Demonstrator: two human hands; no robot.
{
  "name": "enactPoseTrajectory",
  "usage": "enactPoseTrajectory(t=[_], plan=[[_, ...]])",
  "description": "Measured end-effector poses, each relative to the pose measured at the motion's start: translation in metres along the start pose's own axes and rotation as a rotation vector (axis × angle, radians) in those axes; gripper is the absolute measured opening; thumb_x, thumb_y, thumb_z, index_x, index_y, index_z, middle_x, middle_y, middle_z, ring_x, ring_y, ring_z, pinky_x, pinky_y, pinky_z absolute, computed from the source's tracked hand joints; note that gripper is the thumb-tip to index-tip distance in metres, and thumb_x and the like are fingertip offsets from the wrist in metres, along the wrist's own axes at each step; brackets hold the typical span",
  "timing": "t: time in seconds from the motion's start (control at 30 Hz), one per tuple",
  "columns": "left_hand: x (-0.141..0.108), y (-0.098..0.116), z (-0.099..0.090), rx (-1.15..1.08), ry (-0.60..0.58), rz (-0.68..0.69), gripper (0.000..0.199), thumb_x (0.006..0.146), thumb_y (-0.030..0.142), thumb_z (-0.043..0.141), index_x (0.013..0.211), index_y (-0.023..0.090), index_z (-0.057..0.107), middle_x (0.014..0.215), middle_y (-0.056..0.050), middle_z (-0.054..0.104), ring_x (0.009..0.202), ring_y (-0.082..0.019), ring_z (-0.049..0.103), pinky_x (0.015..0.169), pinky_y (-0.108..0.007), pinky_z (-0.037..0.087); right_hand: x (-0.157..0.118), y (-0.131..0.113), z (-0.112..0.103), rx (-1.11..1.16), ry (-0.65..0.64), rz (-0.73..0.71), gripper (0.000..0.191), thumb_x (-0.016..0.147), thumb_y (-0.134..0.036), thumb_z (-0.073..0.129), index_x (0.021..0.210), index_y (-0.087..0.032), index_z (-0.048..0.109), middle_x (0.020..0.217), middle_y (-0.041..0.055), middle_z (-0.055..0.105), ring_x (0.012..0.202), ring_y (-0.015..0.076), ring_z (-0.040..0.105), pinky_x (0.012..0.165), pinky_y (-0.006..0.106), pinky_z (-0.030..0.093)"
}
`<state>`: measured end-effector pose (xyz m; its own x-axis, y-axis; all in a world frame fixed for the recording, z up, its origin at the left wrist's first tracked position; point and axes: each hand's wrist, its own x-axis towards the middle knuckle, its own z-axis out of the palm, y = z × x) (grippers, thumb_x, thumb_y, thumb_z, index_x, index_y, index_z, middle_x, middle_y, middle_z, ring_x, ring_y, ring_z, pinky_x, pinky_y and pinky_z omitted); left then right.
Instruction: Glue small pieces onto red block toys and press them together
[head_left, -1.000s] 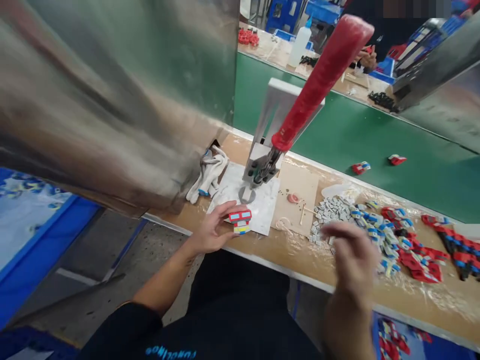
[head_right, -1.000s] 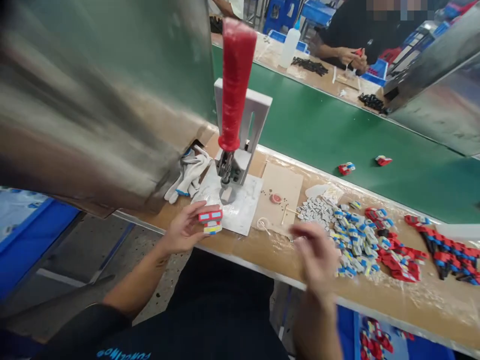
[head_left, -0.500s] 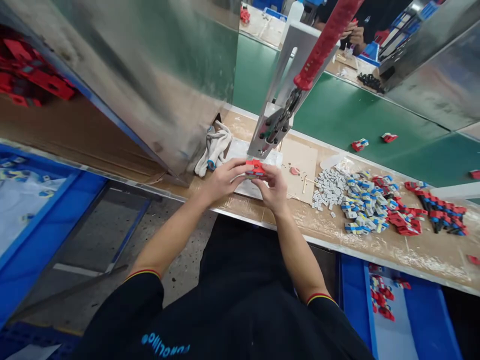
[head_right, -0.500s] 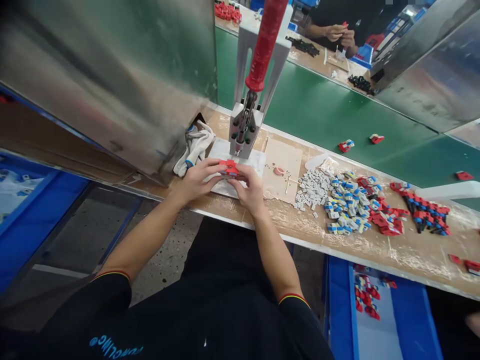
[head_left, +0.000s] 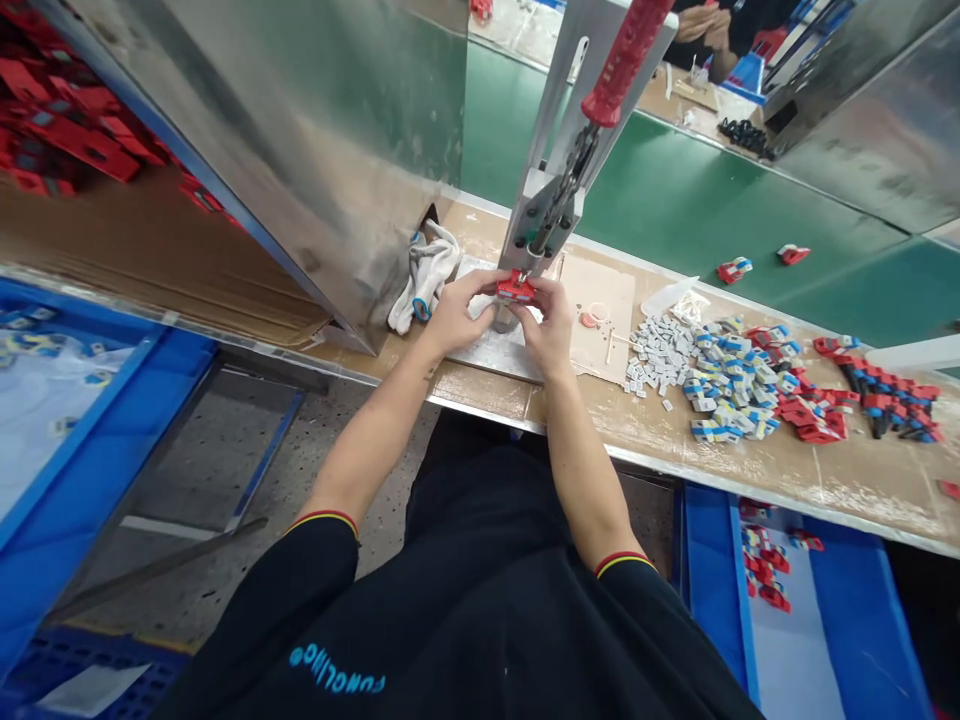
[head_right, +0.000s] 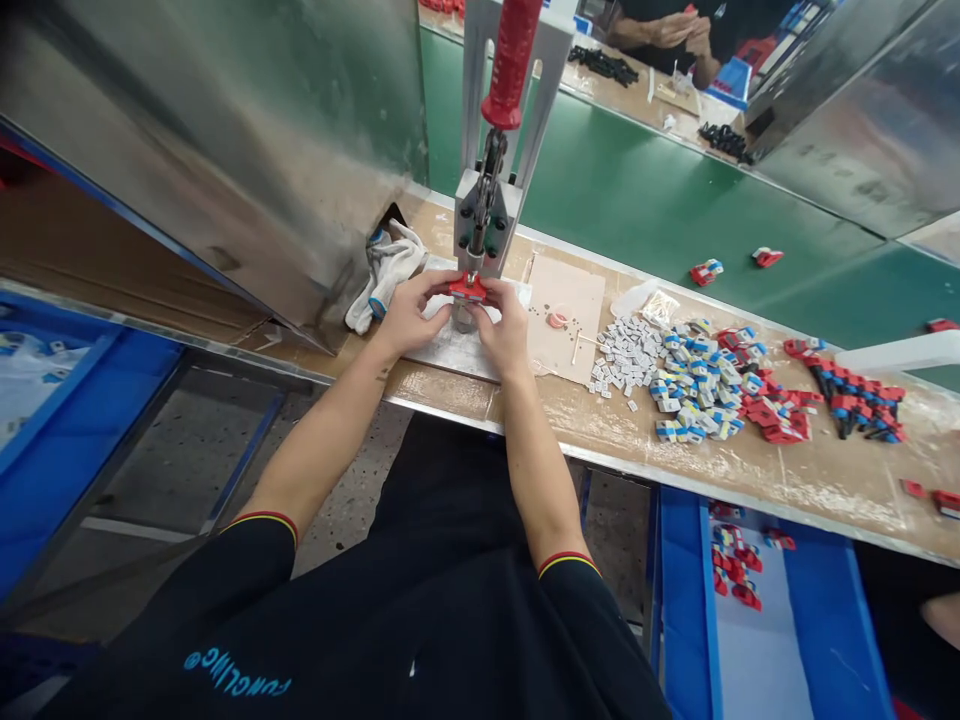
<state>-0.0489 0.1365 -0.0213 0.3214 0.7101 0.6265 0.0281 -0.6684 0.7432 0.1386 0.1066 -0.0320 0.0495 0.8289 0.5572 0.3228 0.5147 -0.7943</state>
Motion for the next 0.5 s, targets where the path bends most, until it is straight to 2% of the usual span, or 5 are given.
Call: enactPoseTrajectory(t=[0.23,0.33,0.4,0.5], plan=[[0.0,-0.015,0.006,-0.151,-0.023,-0.117,0.044,0.088,0.027,0.079,0.129,0.016,0.067,0.127,-0.015,0.077,0.118,-0.027,0.075,0.106,-0.041,0.058,0.002,0.004,-0.001,0.0,-0.037,0.028,0.034,0.093,-0.033,0.072,0.124,-0.027,0.059,0.117,0.0057,0.077,0.106,0.021,0.078,0.099,0.04,0.066],[0.001,-0.021,0.011,-0.198,0.006,-0.118,0.04,0.089,0.028,0.079,0.125,0.017,0.065,0.118,-0.012,0.078,0.111,-0.025,0.077,0.098,-0.039,0.059,-0.004,0.001,-0.001,-0.034,-0.068,0.012,0.038,0.096,-0.032,0.069,0.132,-0.027,0.057,0.127,0.0082,0.074,0.111,0.0222,0.077,0.1,0.042,0.066],[0.002,-0.024,0.013,-0.223,0.019,-0.113,0.039,0.088,0.028,0.079,0.123,0.018,0.064,0.114,-0.011,0.079,0.106,-0.024,0.077,0.093,-0.037,0.059,-0.006,-0.008,-0.005,-0.071,0.008,-0.015,0.045,0.099,-0.032,0.066,0.141,-0.028,0.053,0.139,0.011,0.068,0.12,0.024,0.075,0.101,0.044,0.066],[0.001,-0.026,0.013,-0.245,0.011,-0.114,0.039,0.088,0.026,0.079,0.122,0.018,0.063,0.114,-0.011,0.079,0.104,-0.023,0.078,0.091,-0.036,0.059,0.006,-0.045,-0.018,-0.162,0.314,-0.112,0.044,0.106,-0.037,0.055,0.149,-0.026,0.051,0.148,0.0154,0.059,0.134,0.029,0.069,0.1,0.048,0.066]])
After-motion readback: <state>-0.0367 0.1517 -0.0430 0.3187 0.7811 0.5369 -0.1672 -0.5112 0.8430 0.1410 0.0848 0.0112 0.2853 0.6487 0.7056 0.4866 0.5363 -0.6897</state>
